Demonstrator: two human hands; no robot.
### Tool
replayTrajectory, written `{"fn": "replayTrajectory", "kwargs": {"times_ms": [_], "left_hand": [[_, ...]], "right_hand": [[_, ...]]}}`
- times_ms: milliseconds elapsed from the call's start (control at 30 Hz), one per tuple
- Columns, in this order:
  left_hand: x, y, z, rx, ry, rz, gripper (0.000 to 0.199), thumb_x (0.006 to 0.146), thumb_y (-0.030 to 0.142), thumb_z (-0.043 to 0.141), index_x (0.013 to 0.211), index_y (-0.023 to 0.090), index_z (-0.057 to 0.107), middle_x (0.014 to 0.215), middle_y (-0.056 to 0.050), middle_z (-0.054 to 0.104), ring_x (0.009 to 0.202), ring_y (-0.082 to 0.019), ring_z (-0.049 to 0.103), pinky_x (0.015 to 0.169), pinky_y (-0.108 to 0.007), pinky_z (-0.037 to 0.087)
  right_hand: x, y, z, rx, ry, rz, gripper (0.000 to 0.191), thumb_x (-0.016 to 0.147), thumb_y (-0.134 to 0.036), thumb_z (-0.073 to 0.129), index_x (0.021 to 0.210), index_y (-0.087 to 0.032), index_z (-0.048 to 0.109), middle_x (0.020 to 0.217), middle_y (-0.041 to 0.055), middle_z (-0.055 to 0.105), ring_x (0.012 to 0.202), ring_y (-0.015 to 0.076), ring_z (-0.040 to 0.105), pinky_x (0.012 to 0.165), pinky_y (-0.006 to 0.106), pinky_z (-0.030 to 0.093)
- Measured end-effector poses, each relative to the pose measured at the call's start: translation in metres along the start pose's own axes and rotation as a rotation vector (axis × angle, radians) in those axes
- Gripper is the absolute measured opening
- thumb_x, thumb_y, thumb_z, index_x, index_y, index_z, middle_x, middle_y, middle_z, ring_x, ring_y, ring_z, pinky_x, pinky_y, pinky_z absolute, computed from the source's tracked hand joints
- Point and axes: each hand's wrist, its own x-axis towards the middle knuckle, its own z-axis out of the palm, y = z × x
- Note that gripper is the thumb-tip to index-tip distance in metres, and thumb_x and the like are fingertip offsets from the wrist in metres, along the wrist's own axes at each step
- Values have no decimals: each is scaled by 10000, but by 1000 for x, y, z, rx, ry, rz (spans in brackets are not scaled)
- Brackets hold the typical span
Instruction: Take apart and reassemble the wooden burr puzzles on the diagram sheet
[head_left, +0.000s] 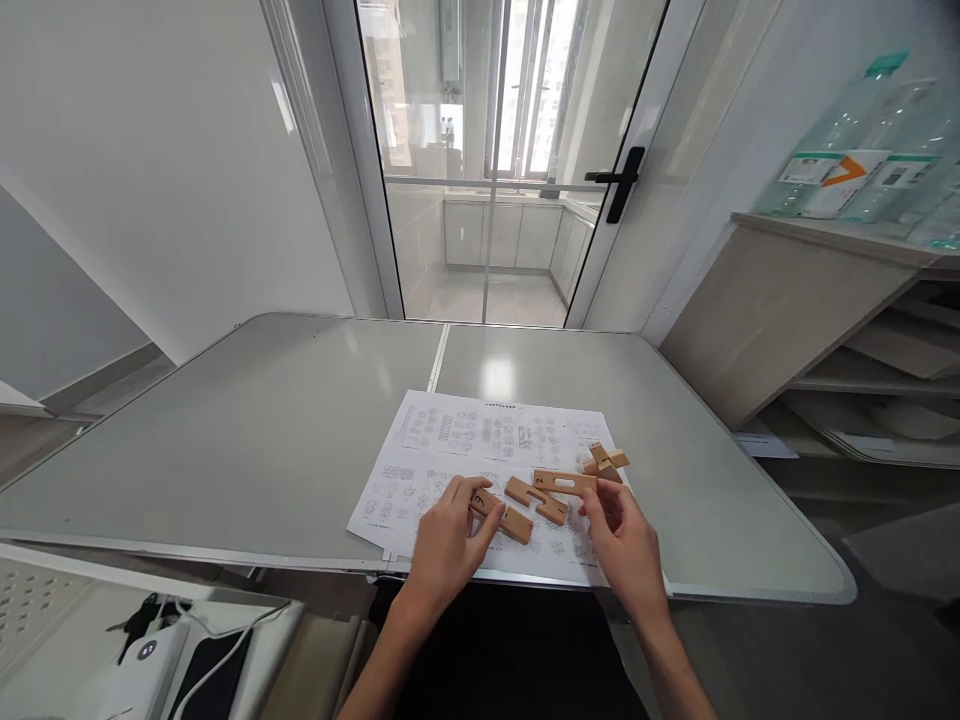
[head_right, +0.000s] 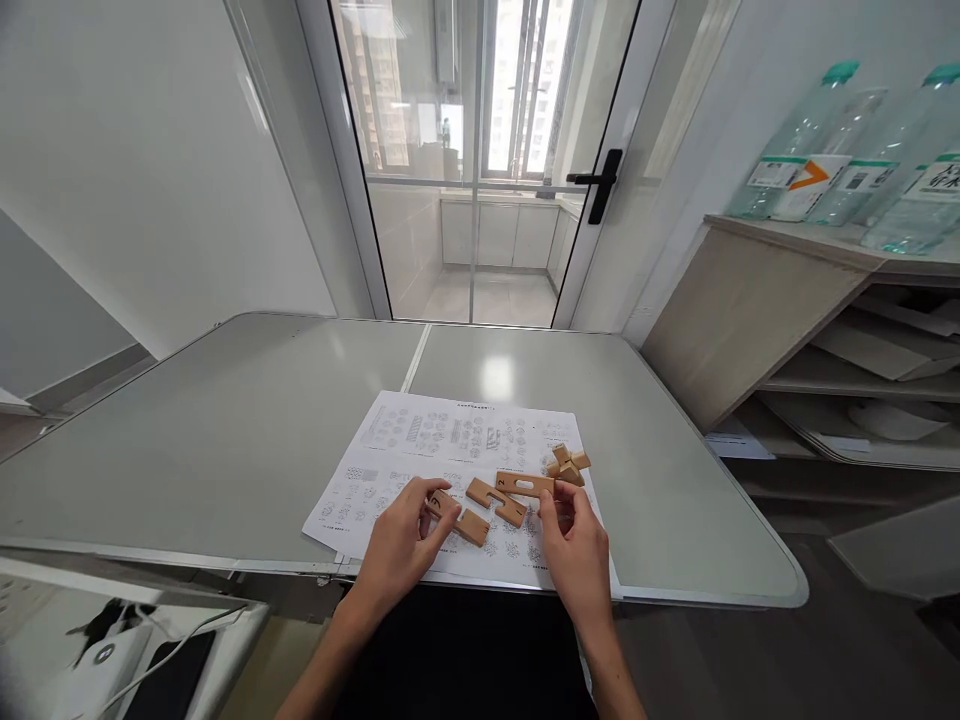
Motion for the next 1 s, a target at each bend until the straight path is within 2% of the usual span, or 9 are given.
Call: {"fn": "replayTrajectory", "kwargs": {"times_ms": [67, 200, 333, 467, 667, 867, 1000], "left_hand": [[0, -2, 3, 60, 3, 34, 303, 1023, 460, 552, 1234, 251, 607, 1069, -30, 670, 620, -146, 591, 644, -314, 502], [1, -4, 6, 100, -2, 58, 289, 1009, 458, 593, 1224, 265, 605, 1159, -35, 657, 753, -183, 668, 674, -319, 517], [1, -4, 7, 119, -6, 54, 277, 1018, 453, 585, 1220, 265, 608, 1165, -32, 659, 798, -200, 691, 681, -324, 521], [1, -2, 8, 137, -10, 52, 268, 1026, 449, 572, 1214, 262, 613, 1162, -30, 651, 790, -201, 699, 685, -333, 530], [2, -3, 9, 206, -13, 60, 246, 1019, 416, 583, 1204, 256, 611, 1201, -43, 632, 791, -200, 710, 676, -332, 546], [2, -4, 9, 244, -53, 72, 258, 1047, 398, 541, 1275, 278, 556, 1295, -52, 603, 788, -185, 720, 653, -325, 570], [3, -1, 7, 255, -92, 104, 327, 1027, 325, 584, 1336, 284, 488, 1374, -61, 570, 921, -229, 743, 702, -364, 609]], "right_hand": [[1, 0, 1, 6, 24, -10, 507, 900, -620, 653, 1164, -189, 690, 1036, 106, 781, 951, 288, 718, 785, 366, 554], [0, 0, 3, -26, 33, -53, 510, 907, -568, 656, 1237, -182, 698, 1081, 119, 771, 961, 288, 704, 777, 365, 553], [0, 0, 4, -99, -36, -142, 444, 961, -523, 580, 1219, -188, 715, 1134, 117, 746, 942, 276, 690, 801, 392, 550], [0, -1, 6, -168, -77, -231, 356, 990, -475, 538, 1150, -219, 727, 1188, 105, 718, 999, 281, 675, 795, 401, 540], [-1, -3, 7, -259, -140, -349, 284, 1024, -408, 518, 1133, -247, 725, 1176, 84, 722, 1145, 308, 617, 980, 476, 493], [-2, -3, 5, -257, -203, -373, 278, 1044, -397, 511, 1172, -265, 720, 1225, 82, 726, 1171, 311, 612, 1002, 477, 506], [-2, -4, 4, -249, -223, -380, 269, 1047, -406, 519, 1155, -275, 727, 1219, 78, 735, 1171, 313, 619, 989, 470, 525]]}}
